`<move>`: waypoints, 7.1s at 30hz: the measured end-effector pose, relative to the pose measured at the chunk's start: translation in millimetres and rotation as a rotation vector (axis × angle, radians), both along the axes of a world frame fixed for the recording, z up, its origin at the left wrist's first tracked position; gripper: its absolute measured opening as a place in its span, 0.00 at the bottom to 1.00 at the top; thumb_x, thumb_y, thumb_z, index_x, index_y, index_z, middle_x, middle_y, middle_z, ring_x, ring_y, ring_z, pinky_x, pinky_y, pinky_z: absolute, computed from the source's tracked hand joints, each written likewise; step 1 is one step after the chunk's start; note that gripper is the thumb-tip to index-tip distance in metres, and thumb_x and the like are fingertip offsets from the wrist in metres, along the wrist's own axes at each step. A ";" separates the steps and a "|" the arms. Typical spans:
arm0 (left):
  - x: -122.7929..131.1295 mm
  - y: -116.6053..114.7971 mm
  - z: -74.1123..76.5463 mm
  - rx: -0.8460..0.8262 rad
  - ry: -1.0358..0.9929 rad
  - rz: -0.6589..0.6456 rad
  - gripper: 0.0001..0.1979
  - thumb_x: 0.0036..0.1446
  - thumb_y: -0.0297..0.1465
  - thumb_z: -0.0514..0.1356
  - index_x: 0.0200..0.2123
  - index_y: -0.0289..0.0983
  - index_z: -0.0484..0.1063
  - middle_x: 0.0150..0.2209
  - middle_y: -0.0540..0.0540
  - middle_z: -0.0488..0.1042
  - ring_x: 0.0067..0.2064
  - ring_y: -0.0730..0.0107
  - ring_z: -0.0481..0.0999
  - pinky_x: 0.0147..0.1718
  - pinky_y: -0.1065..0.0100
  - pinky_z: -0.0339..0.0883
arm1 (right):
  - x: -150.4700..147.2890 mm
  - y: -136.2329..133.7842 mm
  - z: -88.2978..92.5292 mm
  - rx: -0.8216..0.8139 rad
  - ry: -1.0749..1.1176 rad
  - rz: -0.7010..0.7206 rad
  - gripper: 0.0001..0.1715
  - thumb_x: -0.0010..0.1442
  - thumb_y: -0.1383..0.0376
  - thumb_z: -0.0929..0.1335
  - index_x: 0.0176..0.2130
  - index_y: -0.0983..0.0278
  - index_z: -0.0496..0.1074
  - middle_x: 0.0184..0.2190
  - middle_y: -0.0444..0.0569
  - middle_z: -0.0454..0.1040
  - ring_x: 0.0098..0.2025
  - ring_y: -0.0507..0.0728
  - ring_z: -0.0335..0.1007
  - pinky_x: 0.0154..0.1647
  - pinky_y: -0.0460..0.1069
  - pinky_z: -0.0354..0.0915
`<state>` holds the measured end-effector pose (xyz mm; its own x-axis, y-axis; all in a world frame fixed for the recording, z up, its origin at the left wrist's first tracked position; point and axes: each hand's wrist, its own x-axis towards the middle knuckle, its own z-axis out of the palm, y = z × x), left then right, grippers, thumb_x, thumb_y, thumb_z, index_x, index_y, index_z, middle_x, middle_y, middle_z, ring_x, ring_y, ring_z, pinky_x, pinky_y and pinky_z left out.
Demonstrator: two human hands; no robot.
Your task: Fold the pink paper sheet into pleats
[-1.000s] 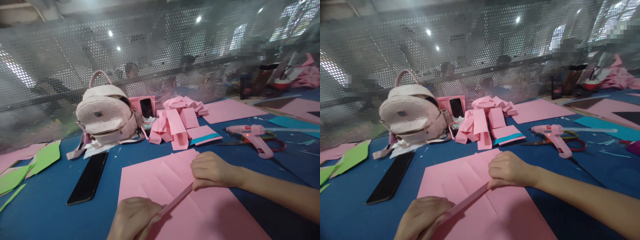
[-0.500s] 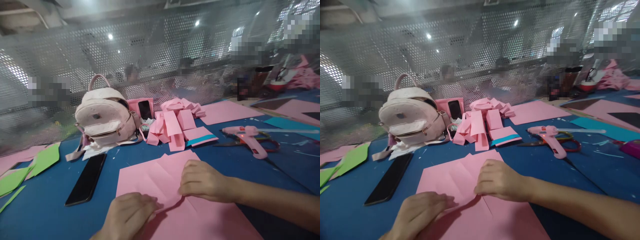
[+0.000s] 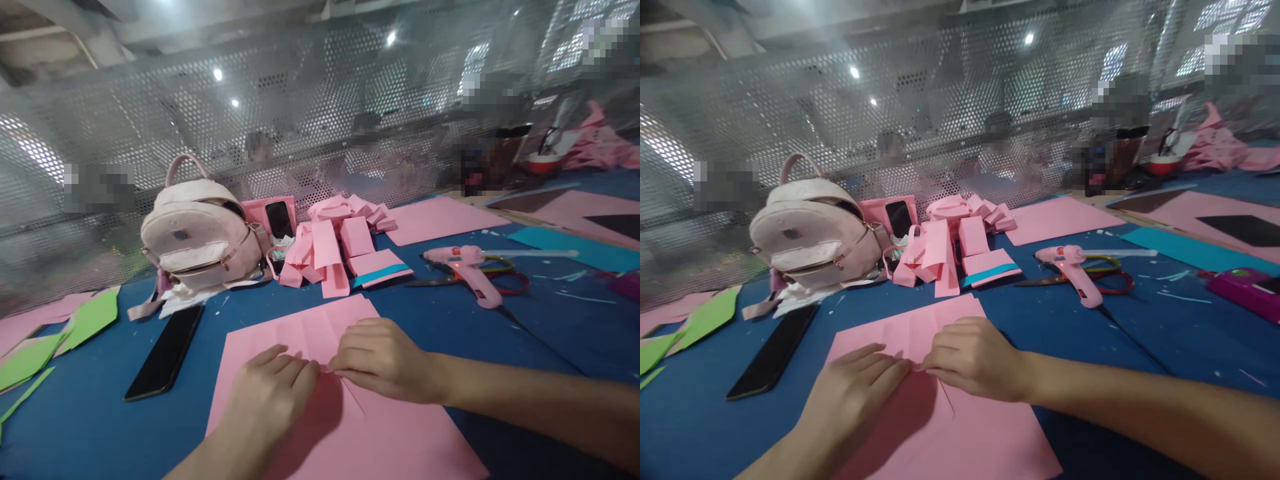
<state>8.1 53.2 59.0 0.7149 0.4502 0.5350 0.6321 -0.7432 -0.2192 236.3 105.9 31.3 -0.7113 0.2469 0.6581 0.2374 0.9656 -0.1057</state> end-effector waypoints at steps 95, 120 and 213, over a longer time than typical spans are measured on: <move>-38.1 -15.6 -40.6 -0.052 0.078 -0.106 0.19 0.73 0.30 0.44 0.51 0.38 0.75 0.35 0.52 0.79 0.32 0.67 0.77 0.31 0.62 0.65 | -35.2 20.3 23.7 -0.704 -0.488 0.121 0.07 0.58 0.70 0.74 0.32 0.64 0.72 0.30 0.40 0.71 0.39 0.52 0.64 0.43 0.47 0.58; -39.8 -12.8 -40.5 -0.057 0.095 -0.085 0.20 0.73 0.27 0.44 0.53 0.40 0.75 0.36 0.55 0.79 0.32 0.72 0.76 0.33 0.64 0.66 | -50.5 26.3 33.7 -0.859 -0.643 0.036 0.07 0.59 0.72 0.69 0.30 0.63 0.74 0.29 0.43 0.73 0.37 0.54 0.67 0.35 0.47 0.57; -39.9 -32.9 -19.7 -0.418 0.349 -0.109 0.31 0.61 0.26 0.55 0.66 0.34 0.53 0.43 0.47 0.74 0.38 0.62 0.72 0.34 0.61 0.66 | -35.4 -3.9 22.5 -0.554 -0.517 -0.029 0.20 0.60 0.67 0.70 0.27 0.61 0.54 0.28 0.41 0.59 0.35 0.56 0.56 0.36 0.50 0.53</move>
